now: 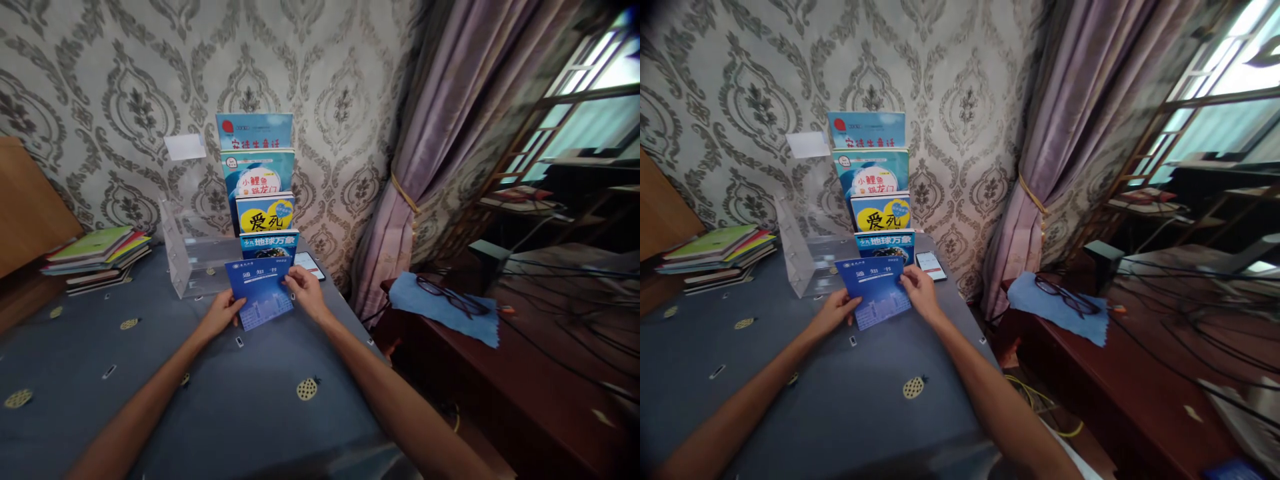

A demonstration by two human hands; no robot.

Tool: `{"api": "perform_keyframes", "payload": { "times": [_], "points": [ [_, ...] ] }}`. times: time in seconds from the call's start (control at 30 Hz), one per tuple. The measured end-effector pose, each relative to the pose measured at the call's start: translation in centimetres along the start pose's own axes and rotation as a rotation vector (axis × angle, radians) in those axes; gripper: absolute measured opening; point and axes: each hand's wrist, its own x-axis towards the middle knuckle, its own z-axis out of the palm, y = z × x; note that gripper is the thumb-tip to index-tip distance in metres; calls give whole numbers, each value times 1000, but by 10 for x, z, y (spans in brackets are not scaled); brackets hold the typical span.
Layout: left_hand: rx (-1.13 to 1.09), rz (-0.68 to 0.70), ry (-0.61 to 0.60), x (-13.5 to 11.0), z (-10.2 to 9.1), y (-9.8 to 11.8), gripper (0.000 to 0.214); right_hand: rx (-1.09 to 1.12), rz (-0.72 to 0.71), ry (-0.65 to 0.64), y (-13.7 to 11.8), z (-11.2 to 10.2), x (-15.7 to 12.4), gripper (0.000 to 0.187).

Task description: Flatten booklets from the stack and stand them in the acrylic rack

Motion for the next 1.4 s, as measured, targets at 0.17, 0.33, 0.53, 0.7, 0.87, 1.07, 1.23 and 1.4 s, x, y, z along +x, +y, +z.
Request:
{"api": "perform_keyframes", "payload": {
  "times": [0.17,0.33,0.53,0.7,0.87,1.07,1.23,1.4],
  "points": [
    [27,131,145,9,7,10,32,-134,-131,75,-14,-3,2,18],
    [62,310,228,25,7,35,31,-116,-244,151,-31,-6,13,20],
    [169,469,306,45,-3,55,24,-38,-333,200,-41,-6,31,24],
    [191,404,348,54,-1,51,23,-66,-288,195,-40,-4,31,26],
    [281,299,374,53,6,38,24,-103,-195,164,-30,-5,26,31],
    [489,260,416,51,7,28,17,-190,-166,130,-21,-8,26,26],
    [609,281,470,51,7,32,14,-274,-146,161,-11,-9,30,20],
    [723,219,491,50,7,37,18,-358,-105,224,4,-11,36,16]
  ]
}}
